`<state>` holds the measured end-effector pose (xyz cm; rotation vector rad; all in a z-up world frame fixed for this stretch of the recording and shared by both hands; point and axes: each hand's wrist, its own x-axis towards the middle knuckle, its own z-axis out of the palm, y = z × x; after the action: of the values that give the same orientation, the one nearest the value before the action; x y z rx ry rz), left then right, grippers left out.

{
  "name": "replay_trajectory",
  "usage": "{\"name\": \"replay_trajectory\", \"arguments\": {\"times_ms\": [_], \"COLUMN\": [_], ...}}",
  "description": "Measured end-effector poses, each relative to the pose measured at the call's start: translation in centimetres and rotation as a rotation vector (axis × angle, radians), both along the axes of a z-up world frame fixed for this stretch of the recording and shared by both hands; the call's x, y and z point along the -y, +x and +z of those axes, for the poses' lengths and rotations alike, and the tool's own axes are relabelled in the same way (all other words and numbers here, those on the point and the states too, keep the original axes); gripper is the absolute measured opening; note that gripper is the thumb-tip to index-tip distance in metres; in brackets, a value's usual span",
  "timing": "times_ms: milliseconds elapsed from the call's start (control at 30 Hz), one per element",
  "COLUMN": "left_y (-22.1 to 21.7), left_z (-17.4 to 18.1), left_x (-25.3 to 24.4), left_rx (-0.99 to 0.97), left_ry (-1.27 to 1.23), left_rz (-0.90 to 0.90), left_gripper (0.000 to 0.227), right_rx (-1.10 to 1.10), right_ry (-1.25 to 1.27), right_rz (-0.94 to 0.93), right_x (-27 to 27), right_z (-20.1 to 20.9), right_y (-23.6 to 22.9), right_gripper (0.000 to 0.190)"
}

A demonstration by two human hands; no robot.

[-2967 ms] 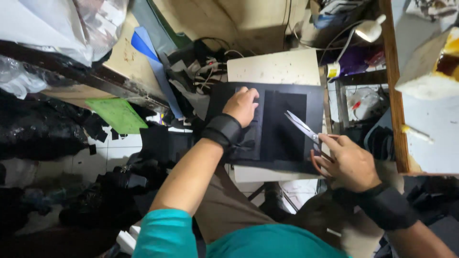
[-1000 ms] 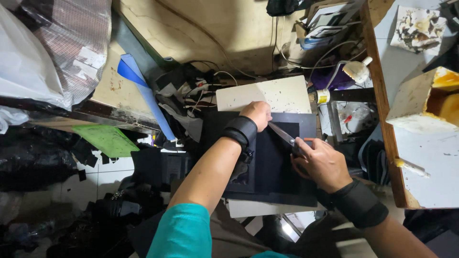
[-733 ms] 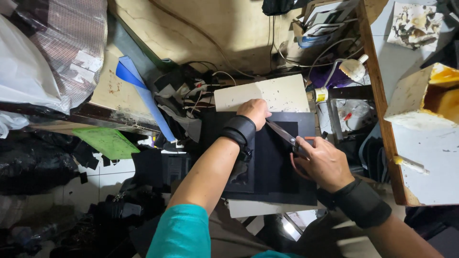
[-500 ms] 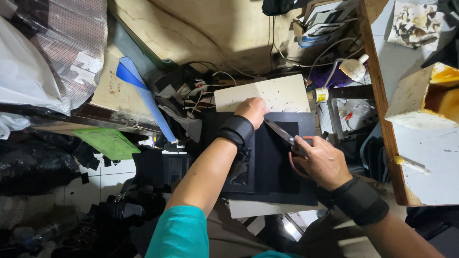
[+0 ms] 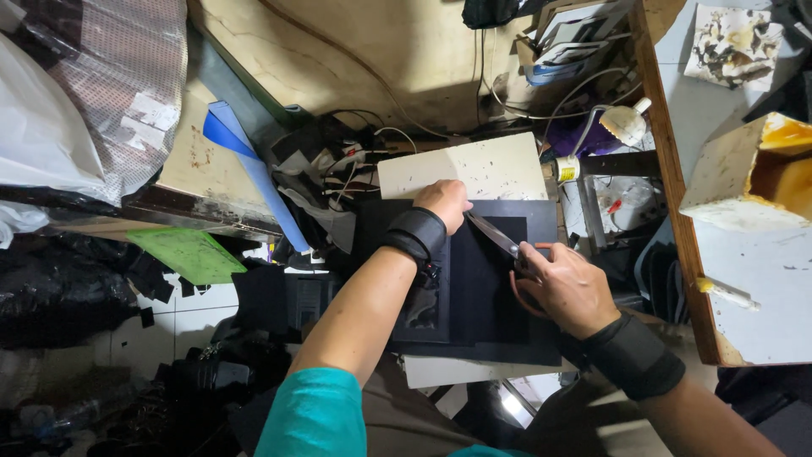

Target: The person sits at a cluttered workbench and cuts a black sheet with scissors, trims it to fit a panel, applies glue from a container, and presses a clear plastic window onto the black frame, smoothing it in place on their lap.

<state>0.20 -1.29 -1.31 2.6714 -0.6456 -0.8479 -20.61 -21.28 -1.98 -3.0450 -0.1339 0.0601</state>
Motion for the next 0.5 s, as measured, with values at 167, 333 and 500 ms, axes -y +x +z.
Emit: {"name": "replay_trajectory", "arguments": {"times_ms": [167,333,500], "left_y": [-1.2,-0.5,-0.6], "left_z": [2.6,-0.9,-0.4], "left_x": [-0.3,-0.5,-0.9], "left_rx": [-0.051,-0.018,0.001], "left_ry": [-0.002,0.018,0.017], "left_rz": [-0.009,-0.083,-0.115], "left_gripper": [0.03,0.026,0.029], "right_rx": [0.018,0.046,0.014], "right_ry": [0.017,-0.004,0.019], "right_rz": [-0.001,0.003,0.007], "right_x": [-0.1,-0.6,-0.2], "right_z": [0.3,0.5,-1.4], "right_y": [-0.1,-0.1,-0.1], "right_gripper": [0.07,0.069,0.071]}}
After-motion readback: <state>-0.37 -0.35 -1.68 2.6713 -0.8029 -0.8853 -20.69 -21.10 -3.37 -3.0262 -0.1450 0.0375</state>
